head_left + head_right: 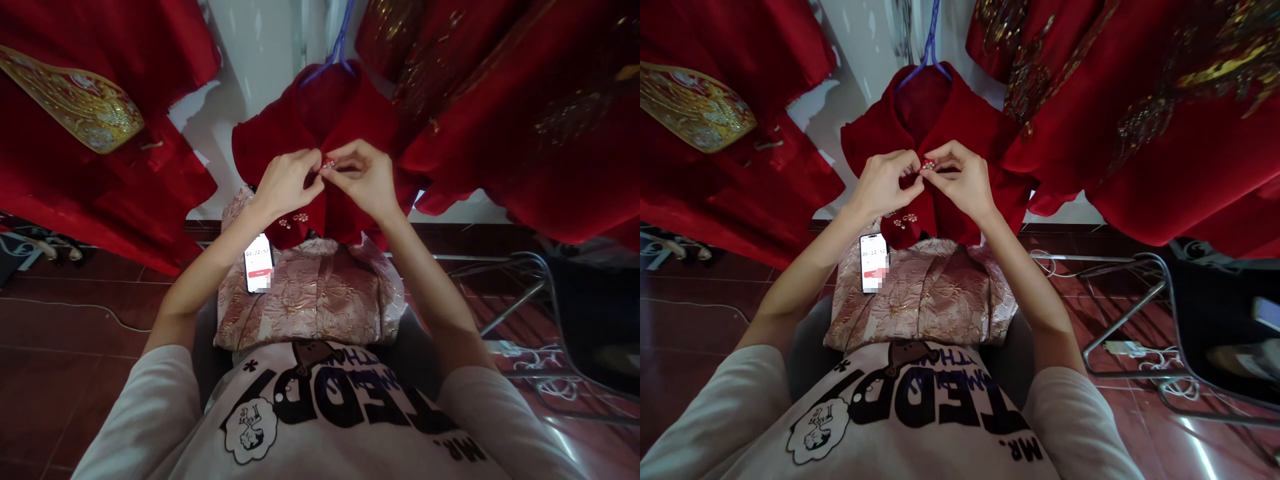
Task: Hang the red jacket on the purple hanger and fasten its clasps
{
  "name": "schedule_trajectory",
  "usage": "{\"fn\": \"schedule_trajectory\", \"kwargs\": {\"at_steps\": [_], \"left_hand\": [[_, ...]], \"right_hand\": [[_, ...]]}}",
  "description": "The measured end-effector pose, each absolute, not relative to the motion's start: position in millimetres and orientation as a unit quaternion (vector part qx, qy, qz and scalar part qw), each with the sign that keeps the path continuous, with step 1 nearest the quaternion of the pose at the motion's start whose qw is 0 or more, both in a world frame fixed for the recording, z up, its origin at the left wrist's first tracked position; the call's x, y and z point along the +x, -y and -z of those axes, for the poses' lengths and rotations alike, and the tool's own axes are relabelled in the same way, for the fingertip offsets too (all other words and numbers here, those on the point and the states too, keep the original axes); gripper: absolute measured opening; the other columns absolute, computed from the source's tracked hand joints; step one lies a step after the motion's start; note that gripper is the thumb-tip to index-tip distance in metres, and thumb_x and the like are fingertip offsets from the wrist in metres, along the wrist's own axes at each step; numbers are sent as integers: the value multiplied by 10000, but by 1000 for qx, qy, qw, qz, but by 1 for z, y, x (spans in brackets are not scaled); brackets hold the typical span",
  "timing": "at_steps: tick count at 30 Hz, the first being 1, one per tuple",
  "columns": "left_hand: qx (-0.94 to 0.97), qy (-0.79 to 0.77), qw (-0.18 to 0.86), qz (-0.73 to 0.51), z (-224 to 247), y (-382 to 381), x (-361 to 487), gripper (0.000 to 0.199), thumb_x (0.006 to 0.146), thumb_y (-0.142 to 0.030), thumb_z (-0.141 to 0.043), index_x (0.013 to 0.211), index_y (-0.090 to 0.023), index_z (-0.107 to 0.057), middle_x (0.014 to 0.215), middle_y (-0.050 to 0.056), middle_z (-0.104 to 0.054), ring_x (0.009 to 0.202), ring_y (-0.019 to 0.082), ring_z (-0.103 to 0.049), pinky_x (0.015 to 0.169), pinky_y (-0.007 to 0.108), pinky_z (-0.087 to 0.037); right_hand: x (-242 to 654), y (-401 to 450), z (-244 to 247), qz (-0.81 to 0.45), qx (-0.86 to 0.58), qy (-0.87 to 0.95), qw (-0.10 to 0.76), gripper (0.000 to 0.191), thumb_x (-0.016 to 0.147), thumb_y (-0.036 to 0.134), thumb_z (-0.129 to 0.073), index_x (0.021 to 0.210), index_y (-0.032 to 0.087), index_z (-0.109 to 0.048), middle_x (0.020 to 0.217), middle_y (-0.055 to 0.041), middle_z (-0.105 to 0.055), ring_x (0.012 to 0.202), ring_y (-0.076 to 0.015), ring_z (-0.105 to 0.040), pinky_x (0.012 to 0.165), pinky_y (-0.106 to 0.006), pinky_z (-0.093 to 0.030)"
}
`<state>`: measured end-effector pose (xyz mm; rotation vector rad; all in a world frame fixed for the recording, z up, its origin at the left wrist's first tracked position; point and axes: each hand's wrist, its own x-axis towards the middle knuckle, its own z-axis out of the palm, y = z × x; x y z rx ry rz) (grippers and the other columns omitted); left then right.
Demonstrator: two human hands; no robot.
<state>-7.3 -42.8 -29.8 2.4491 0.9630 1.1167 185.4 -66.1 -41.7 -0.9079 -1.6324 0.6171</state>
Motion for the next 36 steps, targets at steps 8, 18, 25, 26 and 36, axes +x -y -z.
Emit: {"fn": "schedule_trajectory", "kwargs": {"at_steps": [8, 18, 25, 26, 36], "left_hand": [[848, -338, 160, -376, 32, 43, -2, 115, 805, -125, -673, 880, -194, -621, 927, 56, -676, 1164, 341, -662, 1059, 499, -505], [765, -287, 394, -422, 55, 52, -2, 303, 868, -58, -601, 1123, -217, -642, 1154, 37, -737, 1072, 187, -735, 1005, 370, -589], [753, -352, 326, -449, 81, 43, -56, 245, 883, -85, -563, 1059, -207, -682, 1113, 50, -756, 996, 157, -737, 891, 294, -603], [750, -362, 316, -455, 87, 40, -63, 223, 884, -96, -572, 1043, -205, -683, 1099, 55, -757, 982, 159, -734, 873, 292, -604], [758, -392, 360, -378, 122, 42, -76, 317, 858, -132, -615, 1163, -206, -656, 1231, 87, -720, 1092, 187, -707, 918, 319, -603]], "right_hand": [[185, 61, 48, -231, -382, 723, 526, 405, 806, 453, -797, 1108, 258, -610, 1076, -54, -648, 1040, -223, -654, 924, -412, -640], [188, 62, 80, -190, -400, 750, 491, 707, 773, 278, -716, 1406, 277, -403, 1427, -133, -478, 1298, -298, -531, 1017, -503, -552], [272, 70, 82, -231, -453, 733, 452, 537, 742, 282, -764, 1220, 259, -520, 825, 25, -606, 603, -130, -532, 589, -323, -490], [282, 69, 77, -235, -455, 723, 463, 489, 751, 292, -770, 1180, 258, -538, 774, 33, -592, 582, -123, -519, 568, -313, -467], [241, 112, -10, -300, -365, 761, 445, 309, 795, 295, -809, 1011, 261, -590, 798, -1, -604, 691, -127, -561, 597, -300, -445]]}}
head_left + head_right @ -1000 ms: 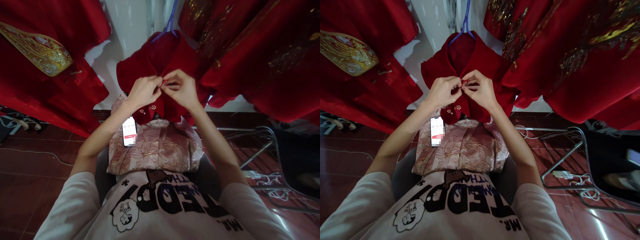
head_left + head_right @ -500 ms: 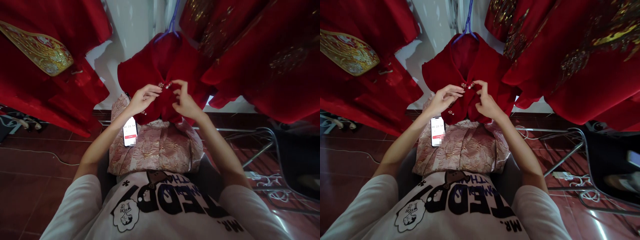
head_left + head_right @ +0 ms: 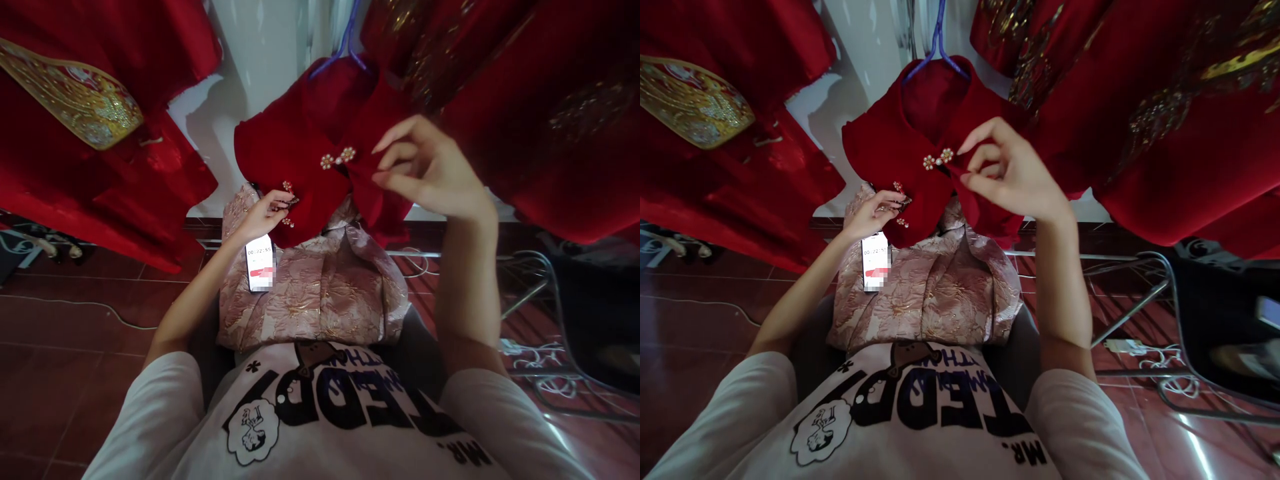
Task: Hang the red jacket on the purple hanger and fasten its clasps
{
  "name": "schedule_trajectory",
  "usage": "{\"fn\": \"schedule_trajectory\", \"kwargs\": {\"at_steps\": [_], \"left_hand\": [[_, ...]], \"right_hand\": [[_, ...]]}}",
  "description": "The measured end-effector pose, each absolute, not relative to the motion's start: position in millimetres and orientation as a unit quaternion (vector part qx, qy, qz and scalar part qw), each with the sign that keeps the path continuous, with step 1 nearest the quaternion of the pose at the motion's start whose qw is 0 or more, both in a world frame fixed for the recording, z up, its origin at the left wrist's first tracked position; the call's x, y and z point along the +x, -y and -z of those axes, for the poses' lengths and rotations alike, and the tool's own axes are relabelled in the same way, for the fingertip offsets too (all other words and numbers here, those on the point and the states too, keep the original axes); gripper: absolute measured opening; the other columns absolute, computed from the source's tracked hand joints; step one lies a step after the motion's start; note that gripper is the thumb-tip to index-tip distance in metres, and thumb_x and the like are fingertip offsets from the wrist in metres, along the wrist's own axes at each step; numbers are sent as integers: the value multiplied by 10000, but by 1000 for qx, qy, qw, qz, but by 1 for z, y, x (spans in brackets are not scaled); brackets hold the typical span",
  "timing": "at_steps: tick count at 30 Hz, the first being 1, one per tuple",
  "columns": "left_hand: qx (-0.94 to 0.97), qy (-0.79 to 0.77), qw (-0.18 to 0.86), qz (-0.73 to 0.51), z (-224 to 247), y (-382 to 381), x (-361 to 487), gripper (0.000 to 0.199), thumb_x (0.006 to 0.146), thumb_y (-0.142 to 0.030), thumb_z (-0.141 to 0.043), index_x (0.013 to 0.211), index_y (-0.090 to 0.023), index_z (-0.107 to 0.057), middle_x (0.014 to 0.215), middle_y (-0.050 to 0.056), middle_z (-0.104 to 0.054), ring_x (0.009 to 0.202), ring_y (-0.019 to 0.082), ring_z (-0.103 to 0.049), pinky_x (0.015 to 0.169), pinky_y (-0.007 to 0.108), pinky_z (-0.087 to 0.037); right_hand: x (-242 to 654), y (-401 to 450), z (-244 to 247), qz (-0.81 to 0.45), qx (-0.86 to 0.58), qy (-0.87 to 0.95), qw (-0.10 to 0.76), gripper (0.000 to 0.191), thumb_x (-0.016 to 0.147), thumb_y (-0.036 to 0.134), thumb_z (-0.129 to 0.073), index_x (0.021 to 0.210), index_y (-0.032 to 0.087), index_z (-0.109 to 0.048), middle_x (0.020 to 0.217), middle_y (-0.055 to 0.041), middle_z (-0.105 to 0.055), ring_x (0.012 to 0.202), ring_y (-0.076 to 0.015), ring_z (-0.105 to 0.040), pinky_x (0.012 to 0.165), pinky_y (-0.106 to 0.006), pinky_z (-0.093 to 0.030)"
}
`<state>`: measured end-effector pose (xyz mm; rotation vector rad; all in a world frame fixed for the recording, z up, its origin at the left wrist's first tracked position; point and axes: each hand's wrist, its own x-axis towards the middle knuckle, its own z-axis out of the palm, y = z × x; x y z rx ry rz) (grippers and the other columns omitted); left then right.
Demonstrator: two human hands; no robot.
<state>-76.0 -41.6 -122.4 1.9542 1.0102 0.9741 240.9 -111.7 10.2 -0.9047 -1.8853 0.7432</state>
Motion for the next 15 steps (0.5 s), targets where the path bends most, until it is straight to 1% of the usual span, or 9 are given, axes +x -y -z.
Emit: {"fn": "schedule_trajectory", "kwargs": {"at_steps": [2, 4, 8, 10, 12, 15], "left_hand": [[756, -384, 366, -382, 123, 42, -73, 332, 865, -128, -607, 1185, -206, -646, 1258, 95, -709, 1097, 188, -709, 911, 310, -605], [751, -385, 365, -393, 124, 42, -71, 352, 868, -127, -603, 1208, -211, -636, 1274, 101, -701, 1082, 187, -715, 887, 294, -609], [736, -404, 338, -426, 128, 38, -68, 393, 868, -131, -599, 1247, -232, -616, 1309, 92, -689, 1057, 176, -720, 872, 284, -611], [730, -403, 338, -436, 130, 36, -67, 380, 871, -141, -599, 1236, -241, -628, 1304, 86, -692, 1049, 172, -725, 874, 288, -613], [724, -398, 348, -444, 132, 36, -66, 348, 870, -152, -608, 1205, -240, -648, 1273, 88, -707, 1039, 172, -730, 872, 293, -616], [712, -394, 366, -452, 133, 35, -66, 321, 859, -158, -620, 1169, -225, -667, 1259, 95, -720, 1047, 175, -727, 888, 312, -622]], "right_hand": [[218, 116, -9, -331, -337, 781, 408, 304, 791, 309, -798, 992, 246, -579, 815, 3, -604, 717, -139, -575, 623, -297, -474], [196, 113, 3, -333, -334, 803, 364, 275, 793, 282, -777, 975, 234, -577, 803, 13, -605, 716, -137, -570, 659, -297, -485], [160, 86, 43, -242, -408, 822, 314, 248, 749, 108, -693, 924, 221, -558, 759, 24, -587, 670, -137, -539, 705, -314, -470], [148, 71, 62, -185, -469, 799, 326, 236, 739, 68, -645, 880, 221, -533, 780, 1, -589, 697, -160, -544, 735, -338, -478], [139, 58, 76, -165, -503, 770, 356, 217, 754, 74, -615, 863, 226, -506, 802, -19, -594, 730, -180, -553, 768, -360, -498], [130, 48, 90, -214, -498, 735, 408, 232, 763, 136, -651, 882, 231, -476, 890, -39, -612, 780, -184, -580, 805, -376, -543]]}}
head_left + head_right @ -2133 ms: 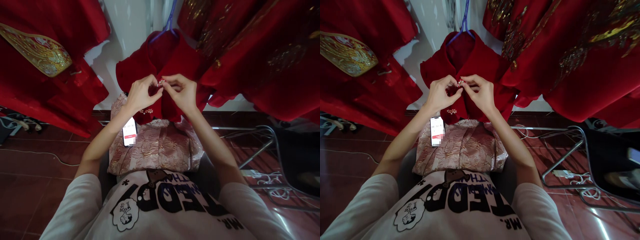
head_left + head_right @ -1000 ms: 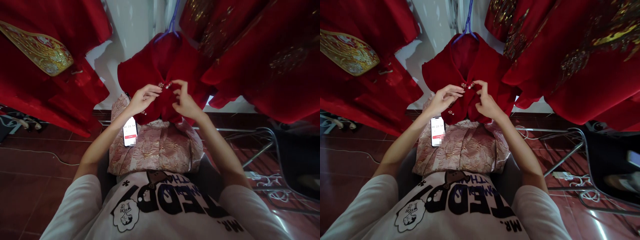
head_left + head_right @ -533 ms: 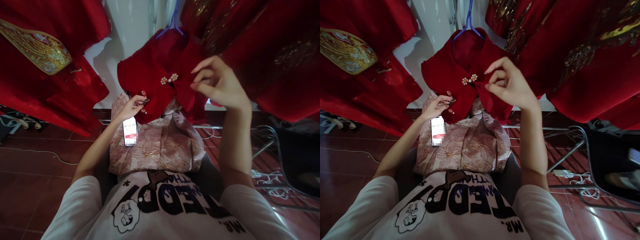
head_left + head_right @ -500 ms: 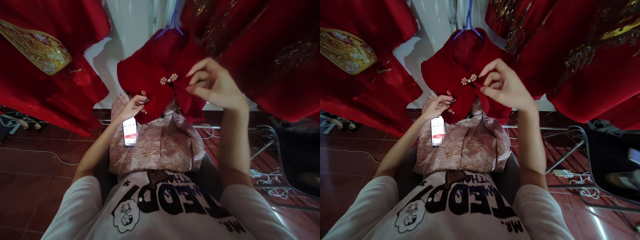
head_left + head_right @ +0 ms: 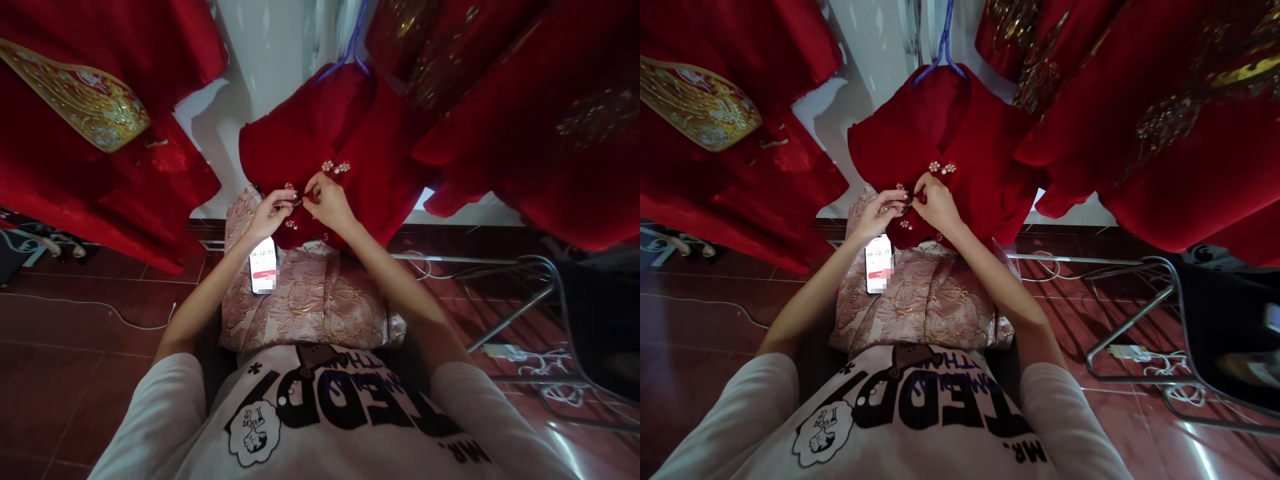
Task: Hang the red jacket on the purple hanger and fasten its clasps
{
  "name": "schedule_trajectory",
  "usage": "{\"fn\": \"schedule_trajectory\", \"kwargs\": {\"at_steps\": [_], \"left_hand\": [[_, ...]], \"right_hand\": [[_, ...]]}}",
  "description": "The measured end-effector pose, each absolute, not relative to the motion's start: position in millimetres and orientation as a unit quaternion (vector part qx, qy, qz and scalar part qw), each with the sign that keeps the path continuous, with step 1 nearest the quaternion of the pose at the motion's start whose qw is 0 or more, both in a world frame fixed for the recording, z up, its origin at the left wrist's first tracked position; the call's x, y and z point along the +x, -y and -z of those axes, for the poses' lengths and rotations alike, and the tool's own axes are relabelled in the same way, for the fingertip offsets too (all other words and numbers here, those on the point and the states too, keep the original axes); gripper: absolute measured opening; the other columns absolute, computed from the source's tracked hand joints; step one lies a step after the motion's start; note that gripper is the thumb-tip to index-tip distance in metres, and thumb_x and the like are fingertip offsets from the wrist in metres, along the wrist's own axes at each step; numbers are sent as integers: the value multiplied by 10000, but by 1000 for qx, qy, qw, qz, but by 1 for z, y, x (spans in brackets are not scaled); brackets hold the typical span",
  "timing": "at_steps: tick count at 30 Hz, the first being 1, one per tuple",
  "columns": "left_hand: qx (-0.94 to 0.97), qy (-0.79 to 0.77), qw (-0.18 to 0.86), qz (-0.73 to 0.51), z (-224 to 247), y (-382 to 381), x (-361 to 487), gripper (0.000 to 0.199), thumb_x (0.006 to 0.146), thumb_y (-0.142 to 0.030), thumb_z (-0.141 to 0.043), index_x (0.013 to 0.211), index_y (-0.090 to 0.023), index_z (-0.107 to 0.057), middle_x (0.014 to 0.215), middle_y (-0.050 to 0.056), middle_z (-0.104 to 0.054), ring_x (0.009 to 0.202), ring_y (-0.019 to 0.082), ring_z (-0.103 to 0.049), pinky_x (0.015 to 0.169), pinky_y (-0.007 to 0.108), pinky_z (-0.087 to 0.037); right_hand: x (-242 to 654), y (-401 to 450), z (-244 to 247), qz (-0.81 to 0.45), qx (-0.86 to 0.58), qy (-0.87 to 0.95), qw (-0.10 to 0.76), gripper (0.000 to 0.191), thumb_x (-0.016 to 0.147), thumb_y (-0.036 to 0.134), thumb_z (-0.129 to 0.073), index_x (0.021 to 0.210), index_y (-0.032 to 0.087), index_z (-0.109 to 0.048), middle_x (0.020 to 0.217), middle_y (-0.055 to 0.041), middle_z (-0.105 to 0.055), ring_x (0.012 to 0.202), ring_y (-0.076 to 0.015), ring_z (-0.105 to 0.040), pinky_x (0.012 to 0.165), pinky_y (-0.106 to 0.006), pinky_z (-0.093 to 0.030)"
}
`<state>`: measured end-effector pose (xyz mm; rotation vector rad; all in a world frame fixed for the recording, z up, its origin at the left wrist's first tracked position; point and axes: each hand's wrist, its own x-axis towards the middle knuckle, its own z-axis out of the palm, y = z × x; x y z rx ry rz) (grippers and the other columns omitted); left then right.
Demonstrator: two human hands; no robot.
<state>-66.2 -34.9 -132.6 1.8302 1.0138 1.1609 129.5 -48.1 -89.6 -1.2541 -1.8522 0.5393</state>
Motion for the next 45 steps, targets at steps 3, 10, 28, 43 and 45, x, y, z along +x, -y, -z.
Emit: {"fn": "schedule_trajectory", "kwargs": {"at_steps": [3, 10, 28, 43, 45], "left_hand": [[710, -392, 370, -453, 133, 33, -67, 329, 849, -141, -621, 1161, -227, -680, 1235, 79, -734, 1056, 175, -726, 927, 342, -625], [678, -404, 358, -499, 133, 34, -65, 248, 833, -129, -672, 1067, -173, -745, 1118, 86, -786, 993, 177, -758, 963, 340, -621], [730, -439, 223, -474, 103, 39, -61, 151, 839, -62, -740, 950, -130, -815, 897, 58, -813, 776, 160, -765, 771, 262, -628], [886, -412, 9, -214, 130, 66, -72, 167, 922, -118, -686, 1078, -171, -715, 1258, 148, -606, 1207, 321, -578, 1049, 504, -507], [905, -390, -36, -169, 135, 68, -71, 288, 941, -33, -583, 1161, -163, -714, 1320, 185, -575, 1221, 342, -560, 1036, 522, -499]], "right_hand": [[125, 44, 100, -298, -462, 711, 438, 364, 692, 187, -736, 948, 232, -481, 1021, -54, -615, 842, -176, -613, 793, -353, -594], [124, 38, 122, -314, -415, 693, 498, 282, 816, 286, -691, 1018, 228, -503, 1019, -42, -592, 905, -163, -621, 793, -321, -622], [111, 41, 112, -204, -463, 709, 491, 227, 864, 71, -578, 1030, 198, -490, 1051, -69, -614, 900, -147, -626, 805, -299, -589], [165, 79, 98, -268, -530, 765, 249, 144, 929, 203, -616, 1052, 166, -682, 956, -69, -772, 829, -189, -729, 836, -342, -573], [170, 82, 97, -248, -551, 783, 149, 207, 938, 247, -643, 1119, 165, -701, 961, -80, -782, 903, -228, -741, 897, -375, -552]]}}
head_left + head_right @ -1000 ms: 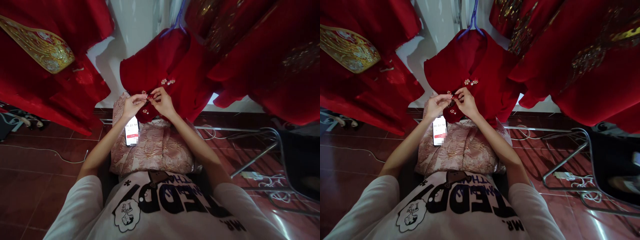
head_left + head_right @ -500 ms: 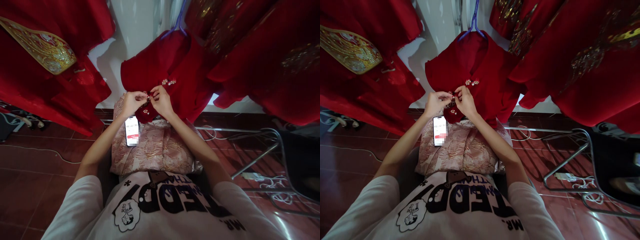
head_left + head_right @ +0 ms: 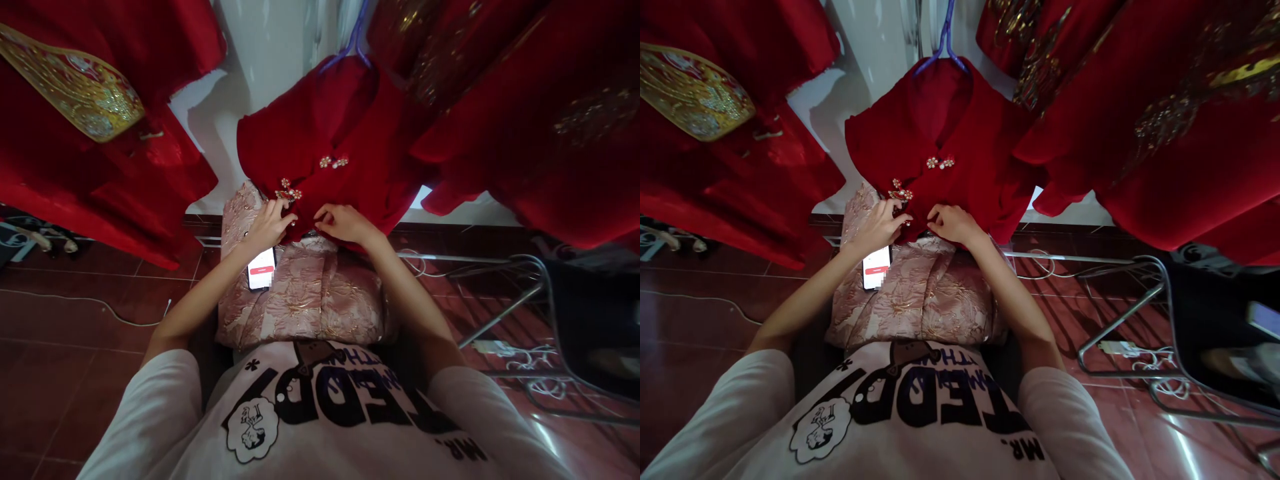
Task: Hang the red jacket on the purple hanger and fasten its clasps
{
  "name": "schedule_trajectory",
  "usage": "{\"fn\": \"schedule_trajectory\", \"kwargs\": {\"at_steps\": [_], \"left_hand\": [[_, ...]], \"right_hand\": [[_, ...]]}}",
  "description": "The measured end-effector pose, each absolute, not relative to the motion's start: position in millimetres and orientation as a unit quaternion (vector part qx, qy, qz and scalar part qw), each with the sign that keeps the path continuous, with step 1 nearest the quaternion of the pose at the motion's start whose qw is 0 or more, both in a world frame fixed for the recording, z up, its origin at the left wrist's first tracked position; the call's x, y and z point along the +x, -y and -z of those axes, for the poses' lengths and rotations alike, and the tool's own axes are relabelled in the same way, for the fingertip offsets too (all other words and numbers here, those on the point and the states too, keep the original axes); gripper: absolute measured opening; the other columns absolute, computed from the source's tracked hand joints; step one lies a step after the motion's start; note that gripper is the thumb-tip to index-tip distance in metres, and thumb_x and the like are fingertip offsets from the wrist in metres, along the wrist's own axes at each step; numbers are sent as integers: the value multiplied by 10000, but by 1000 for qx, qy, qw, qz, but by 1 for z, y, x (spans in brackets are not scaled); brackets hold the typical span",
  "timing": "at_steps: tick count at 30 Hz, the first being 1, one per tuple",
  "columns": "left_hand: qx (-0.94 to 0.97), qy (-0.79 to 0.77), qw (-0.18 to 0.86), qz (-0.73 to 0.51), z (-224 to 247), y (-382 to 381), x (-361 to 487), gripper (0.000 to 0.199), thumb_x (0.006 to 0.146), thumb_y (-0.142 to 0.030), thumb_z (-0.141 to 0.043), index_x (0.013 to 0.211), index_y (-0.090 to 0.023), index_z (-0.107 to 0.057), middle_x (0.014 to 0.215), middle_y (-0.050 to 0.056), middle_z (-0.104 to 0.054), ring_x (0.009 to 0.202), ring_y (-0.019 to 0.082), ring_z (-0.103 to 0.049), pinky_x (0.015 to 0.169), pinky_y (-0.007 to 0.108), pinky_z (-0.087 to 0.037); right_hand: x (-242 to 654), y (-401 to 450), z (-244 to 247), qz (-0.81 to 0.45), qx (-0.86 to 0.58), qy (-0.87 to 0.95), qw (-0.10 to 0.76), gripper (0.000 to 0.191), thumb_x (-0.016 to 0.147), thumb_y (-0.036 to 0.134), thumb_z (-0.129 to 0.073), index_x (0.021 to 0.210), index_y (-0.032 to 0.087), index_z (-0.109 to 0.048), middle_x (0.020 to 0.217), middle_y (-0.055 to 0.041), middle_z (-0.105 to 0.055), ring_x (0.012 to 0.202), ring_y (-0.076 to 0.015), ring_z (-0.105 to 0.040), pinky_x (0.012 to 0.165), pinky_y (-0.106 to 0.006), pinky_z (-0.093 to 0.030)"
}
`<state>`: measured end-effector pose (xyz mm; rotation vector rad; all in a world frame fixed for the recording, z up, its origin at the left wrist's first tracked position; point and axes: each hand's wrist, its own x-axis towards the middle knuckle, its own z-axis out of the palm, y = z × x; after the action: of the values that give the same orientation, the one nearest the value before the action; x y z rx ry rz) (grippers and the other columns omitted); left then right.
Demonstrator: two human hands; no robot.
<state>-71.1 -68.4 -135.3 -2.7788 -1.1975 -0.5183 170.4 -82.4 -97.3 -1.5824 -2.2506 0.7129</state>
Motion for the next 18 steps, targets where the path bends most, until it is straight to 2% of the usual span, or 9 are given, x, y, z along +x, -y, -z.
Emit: {"fn": "schedule_trajectory", "kwargs": {"at_steps": [2, 5, 9, 13, 16, 18], "left_hand": [[-914, 373, 71, 144, 139, 67, -70, 327, 968, -12, -497, 1156, -156, -723, 1305, 201, -584, 1177, 342, -572, 1001, 525, -503], [-920, 353, 91, 146, 141, 62, -72, 255, 1015, -90, -496, 1041, -160, -740, 1195, 176, -623, 1081, 318, -591, 938, 483, -515], [-914, 355, 22, 196, 137, 56, -78, 142, 1015, -212, -589, 1010, -182, -728, 1016, 104, -662, 986, 261, -615, 887, 397, -521], [-887, 400, -72, 221, 132, 56, -80, 53, 959, -203, -656, 920, -204, -693, 864, 45, -693, 871, 220, -649, 840, 351, -528], [-881, 418, -62, 214, 131, 60, -78, 34, 936, -179, -671, 943, -207, -688, 954, 59, -702, 957, 239, -661, 880, 362, -538], [-889, 409, -32, 204, 131, 62, -77, 99, 934, -151, -655, 1007, -199, -700, 1058, 88, -680, 1042, 270, -650, 919, 396, -543]], "right_hand": [[171, 83, 99, -233, -567, 786, 75, 291, 942, 269, -656, 1209, 158, -687, 990, -99, -783, 971, -257, -741, 919, -385, -536], [169, 81, 105, -228, -579, 782, 45, 315, 924, 199, -657, 1237, 164, -662, 1008, -96, -775, 960, -239, -734, 860, -336, -520], [170, 76, 112, -251, -546, 793, 101, 175, 828, 210, -780, 954, 179, -663, 927, -55, -749, 847, -190, -695, 749, -278, -474], [173, 72, 116, -291, -526, 782, 165, 237, 739, 183, -815, 749, 199, -578, 761, 5, -686, 731, -158, -652, 680, -262, -438], [174, 71, 115, -322, -517, 769, 195, 281, 709, 155, -803, 709, 207, -527, 682, 26, -653, 658, -146, -626, 646, -266, -424], [175, 71, 113, -361, -497, 759, 215, 287, 714, 154, -789, 732, 211, -508, 665, 31, -645, 636, -141, -625, 635, -268, -442]]}}
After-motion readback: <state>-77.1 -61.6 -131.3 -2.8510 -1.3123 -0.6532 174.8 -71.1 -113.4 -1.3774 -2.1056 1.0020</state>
